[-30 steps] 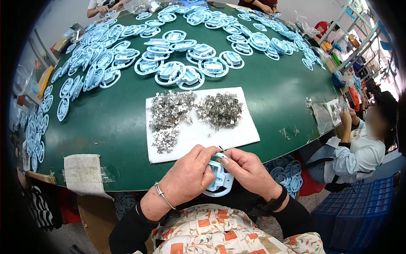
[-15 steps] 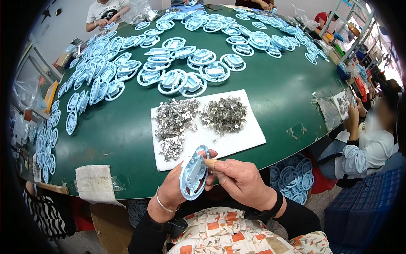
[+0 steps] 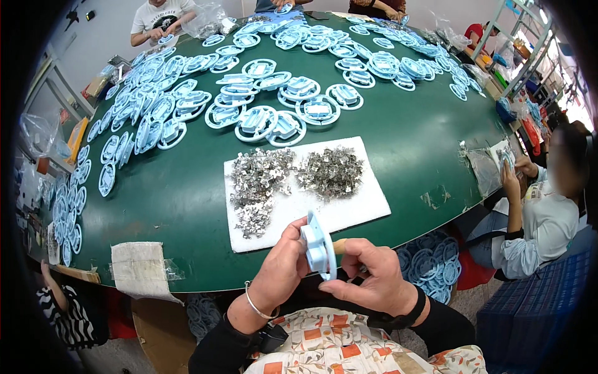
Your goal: The person sits at a large green table in a workshop, assembling light blue plastic components. They pick up a plastic ring, insert a small metal pin into it using a wooden stick, and place the finished unit on the table. This process is repeated continuously with other workers visible in the background.
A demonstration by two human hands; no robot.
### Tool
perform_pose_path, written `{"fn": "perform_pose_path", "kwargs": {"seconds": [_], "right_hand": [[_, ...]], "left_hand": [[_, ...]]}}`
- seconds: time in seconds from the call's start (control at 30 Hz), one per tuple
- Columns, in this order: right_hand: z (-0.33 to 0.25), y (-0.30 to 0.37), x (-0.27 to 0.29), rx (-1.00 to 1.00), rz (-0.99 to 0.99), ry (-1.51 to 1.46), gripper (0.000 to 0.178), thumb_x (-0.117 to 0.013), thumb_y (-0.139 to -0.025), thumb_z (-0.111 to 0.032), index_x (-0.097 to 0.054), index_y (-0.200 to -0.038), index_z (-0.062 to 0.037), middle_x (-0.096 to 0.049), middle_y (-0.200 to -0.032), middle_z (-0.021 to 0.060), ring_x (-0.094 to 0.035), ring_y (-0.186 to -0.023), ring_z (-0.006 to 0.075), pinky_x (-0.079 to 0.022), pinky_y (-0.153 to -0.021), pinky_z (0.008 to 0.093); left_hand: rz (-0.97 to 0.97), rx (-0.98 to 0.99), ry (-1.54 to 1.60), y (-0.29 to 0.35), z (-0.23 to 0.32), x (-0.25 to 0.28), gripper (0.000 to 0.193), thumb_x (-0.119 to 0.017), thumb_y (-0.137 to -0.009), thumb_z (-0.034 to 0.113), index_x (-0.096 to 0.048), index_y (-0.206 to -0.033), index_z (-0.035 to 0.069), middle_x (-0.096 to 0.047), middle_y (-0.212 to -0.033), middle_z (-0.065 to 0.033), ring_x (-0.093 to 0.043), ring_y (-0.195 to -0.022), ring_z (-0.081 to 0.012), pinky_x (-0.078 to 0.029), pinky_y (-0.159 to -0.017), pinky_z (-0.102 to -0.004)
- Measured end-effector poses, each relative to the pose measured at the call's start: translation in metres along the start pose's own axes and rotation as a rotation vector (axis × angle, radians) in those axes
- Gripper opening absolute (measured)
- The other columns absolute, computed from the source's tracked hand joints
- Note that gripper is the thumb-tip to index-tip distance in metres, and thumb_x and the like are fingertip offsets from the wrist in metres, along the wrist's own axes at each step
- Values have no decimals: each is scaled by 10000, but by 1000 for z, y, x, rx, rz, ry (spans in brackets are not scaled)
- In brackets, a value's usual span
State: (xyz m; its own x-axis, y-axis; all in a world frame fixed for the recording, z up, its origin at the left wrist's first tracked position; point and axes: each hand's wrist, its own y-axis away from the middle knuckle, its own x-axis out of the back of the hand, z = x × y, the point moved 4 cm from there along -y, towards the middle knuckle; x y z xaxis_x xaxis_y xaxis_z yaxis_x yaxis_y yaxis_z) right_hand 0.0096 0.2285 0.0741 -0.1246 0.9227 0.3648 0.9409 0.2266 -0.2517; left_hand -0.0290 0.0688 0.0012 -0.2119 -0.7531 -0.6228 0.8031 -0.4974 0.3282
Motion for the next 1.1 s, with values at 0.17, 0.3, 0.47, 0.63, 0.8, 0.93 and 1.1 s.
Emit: {"fn": "perform_pose_path", "kwargs": {"seconds": [0.17,0.3,0.47,0.63,0.8,0.93,1.1], "right_hand": [[21,18,32,-247,67,-157,186,-669,-938,-65,-690,-1095,32,-679,-812,23,-570,-680,46,-465,-610,216],[30,14,33,-339,-198,-130,185,-660,-974,-102,-699,-1091,35,-673,-797,5,-563,-686,46,-452,-601,227],[27,-26,25,-306,-190,132,180,-707,-963,-111,-721,-1090,16,-712,-809,71,-613,-673,79,-499,-616,249],[48,-67,11,34,-116,572,134,-743,-893,-131,-720,-992,-44,-709,-852,133,-709,-762,336,-574,-680,406],[60,-86,-8,14,-215,714,127,-736,-893,-173,-717,-954,-64,-687,-815,121,-697,-745,345,-562,-657,439],[58,-82,-5,-25,-178,573,116,-742,-878,-121,-722,-967,-49,-688,-817,113,-695,-716,289,-551,-633,386],[28,-73,1,-37,-189,313,130,-744,-842,-24,-719,-970,-28,-672,-790,86,-674,-690,202,-523,-604,303]], "left_hand": [[-32,-122,-300,14,4,-6,536,-490,-1027,116,-336,-1528,5,-511,-1418,-127,-555,-1280,-201,-486,-1084,-418],[-136,-206,-727,18,28,-9,489,-627,-1025,220,-488,-1426,-23,-634,-1251,-105,-613,-1104,-123,-518,-963,-295],[28,-231,-549,10,21,16,361,-651,-1037,250,-629,-1256,-36,-695,-1070,-57,-629,-958,-75,-531,-850,-248],[213,-319,-657,3,24,35,402,-662,-1032,244,-625,-1324,-30,-704,-1080,-74,-631,-950,-86,-527,-839,-241],[244,-348,-703,6,30,29,305,-670,-1019,218,-673,-1226,-6,-715,-1012,-61,-629,-913,-84,-527,-813,-259],[202,-294,-666,5,31,28,240,-667,-1017,215,-703,-1126,4,-719,-965,-41,-618,-881,-78,-519,-788,-259],[161,-249,-713,0,31,29,256,-674,-1021,243,-706,-1100,1,-719,-937,-24,-608,-857,-67,-510,-761,-253]]}}
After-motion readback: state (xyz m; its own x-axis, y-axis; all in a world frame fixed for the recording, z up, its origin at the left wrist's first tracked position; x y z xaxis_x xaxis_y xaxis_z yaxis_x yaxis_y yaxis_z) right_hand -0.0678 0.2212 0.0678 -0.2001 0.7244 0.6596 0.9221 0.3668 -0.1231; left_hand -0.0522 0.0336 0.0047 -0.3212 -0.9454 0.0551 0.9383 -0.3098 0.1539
